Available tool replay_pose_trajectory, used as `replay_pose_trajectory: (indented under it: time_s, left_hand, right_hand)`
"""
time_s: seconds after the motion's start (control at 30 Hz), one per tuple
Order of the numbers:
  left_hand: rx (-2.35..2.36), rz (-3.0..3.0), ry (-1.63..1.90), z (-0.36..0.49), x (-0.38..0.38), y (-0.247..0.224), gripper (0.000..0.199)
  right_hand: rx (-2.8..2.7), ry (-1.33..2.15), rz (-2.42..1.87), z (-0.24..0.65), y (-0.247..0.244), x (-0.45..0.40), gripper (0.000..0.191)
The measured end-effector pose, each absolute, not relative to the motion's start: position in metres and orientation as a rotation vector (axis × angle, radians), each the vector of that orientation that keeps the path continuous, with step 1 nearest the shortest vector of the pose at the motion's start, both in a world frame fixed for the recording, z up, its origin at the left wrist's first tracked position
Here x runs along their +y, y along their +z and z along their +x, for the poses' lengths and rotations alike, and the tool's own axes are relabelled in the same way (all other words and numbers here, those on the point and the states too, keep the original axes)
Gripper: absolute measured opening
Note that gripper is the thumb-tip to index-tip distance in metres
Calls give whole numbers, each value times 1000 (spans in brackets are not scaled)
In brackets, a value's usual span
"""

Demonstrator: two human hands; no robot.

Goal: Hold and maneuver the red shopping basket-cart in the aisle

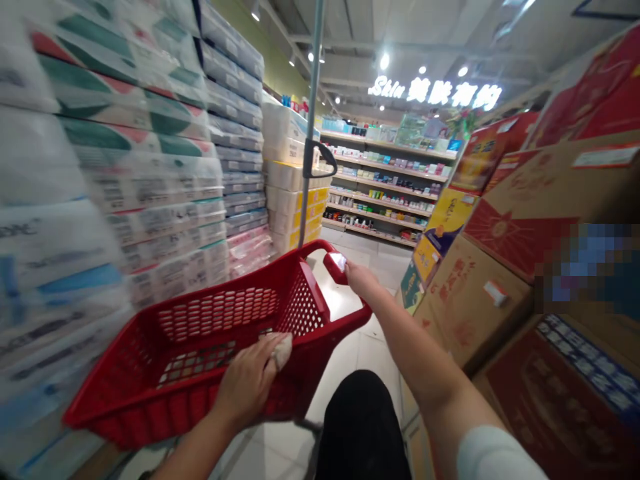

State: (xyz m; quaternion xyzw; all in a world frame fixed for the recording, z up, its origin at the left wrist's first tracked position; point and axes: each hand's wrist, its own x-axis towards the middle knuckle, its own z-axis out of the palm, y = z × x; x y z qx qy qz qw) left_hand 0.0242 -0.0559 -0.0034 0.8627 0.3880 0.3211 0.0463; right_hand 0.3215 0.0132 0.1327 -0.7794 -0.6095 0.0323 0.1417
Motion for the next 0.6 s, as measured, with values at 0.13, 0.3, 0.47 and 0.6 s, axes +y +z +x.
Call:
replay_pose_trajectory:
  time_s: [0.13, 0.3, 0.47, 0.6]
  left_hand:
    - [1444, 2576, 992, 47, -63, 7, 38]
    - [1569, 2693, 918, 69, -64, 0, 33]
    - [1574, 2817, 827, 44, -65, -14, 27]
    - [1656, 2786, 803, 5, -64, -27, 29]
  right_hand:
    - [-1736, 169, -2338, 317, 135, 28, 48]
    - [-1658, 166, -2396, 311, 132, 42, 49]
    - [-1667, 103, -2401, 313, 121, 47, 44]
    - [-1698, 94, -2375, 315, 120, 48, 44]
